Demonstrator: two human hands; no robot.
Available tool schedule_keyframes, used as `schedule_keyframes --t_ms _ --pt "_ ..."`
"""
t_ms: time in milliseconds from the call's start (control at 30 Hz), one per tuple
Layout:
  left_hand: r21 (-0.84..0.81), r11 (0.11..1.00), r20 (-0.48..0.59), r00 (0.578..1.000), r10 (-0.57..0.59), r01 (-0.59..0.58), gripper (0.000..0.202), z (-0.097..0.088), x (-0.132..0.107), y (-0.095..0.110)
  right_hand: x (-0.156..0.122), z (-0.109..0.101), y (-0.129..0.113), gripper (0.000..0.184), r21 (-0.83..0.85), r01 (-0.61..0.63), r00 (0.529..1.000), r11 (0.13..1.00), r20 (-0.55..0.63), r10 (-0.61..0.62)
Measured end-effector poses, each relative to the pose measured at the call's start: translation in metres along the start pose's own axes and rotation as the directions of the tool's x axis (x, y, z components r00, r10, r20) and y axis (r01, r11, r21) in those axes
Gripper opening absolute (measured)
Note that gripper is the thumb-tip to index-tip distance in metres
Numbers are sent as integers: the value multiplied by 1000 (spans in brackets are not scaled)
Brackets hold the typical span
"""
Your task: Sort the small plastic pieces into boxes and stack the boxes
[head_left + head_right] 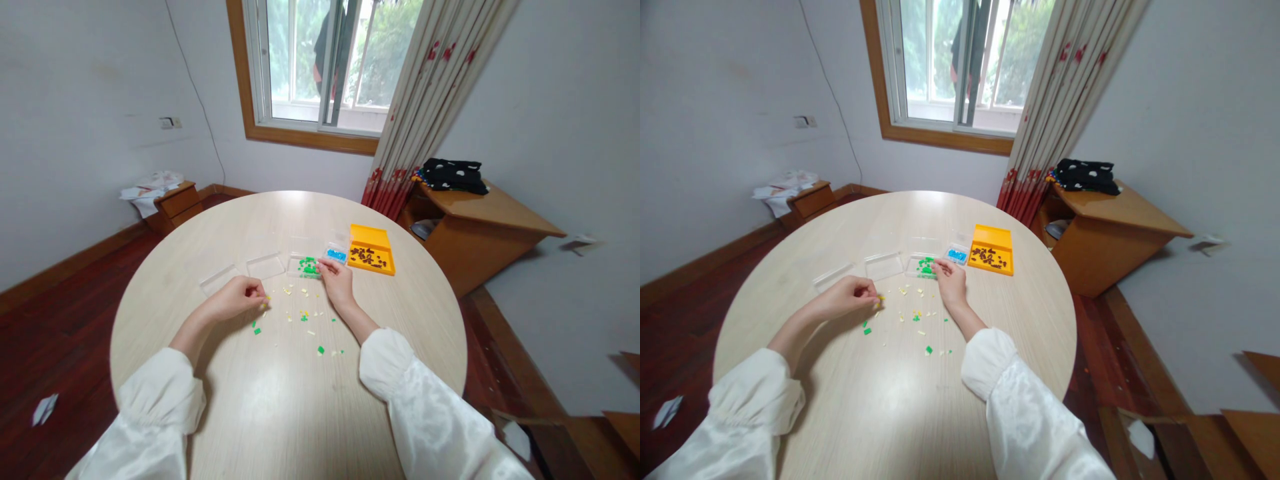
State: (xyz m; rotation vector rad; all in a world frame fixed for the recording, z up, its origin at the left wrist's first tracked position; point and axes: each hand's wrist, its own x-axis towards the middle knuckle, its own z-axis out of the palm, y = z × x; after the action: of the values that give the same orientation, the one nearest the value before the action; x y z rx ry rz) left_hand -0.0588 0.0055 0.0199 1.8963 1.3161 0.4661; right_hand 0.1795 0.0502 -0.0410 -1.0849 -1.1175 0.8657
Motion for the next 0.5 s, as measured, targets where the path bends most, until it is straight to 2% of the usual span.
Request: schedule_keyframes --t_ms 67,167,367,500 --pt "-27 999 157 987 -19 23 28 -5 -4 -1 -1 0 -1 25 -10 4 1000 1000 -4 -4" --pt "9 1000 276 961 -24 22 35 -10 -8 -1 -2 1 -2 25 -28 8 1000 1000 -6 -9" --pt "117 993 341 940 -31 -9 36 -9 -8 0 -1 1 -2 23 -44 19 1000 999 3 -19" --pt "147 989 332 943 -28 -22 33 -5 -5 -1 -7 2 -10 20 -128 67 998 990 14 -66"
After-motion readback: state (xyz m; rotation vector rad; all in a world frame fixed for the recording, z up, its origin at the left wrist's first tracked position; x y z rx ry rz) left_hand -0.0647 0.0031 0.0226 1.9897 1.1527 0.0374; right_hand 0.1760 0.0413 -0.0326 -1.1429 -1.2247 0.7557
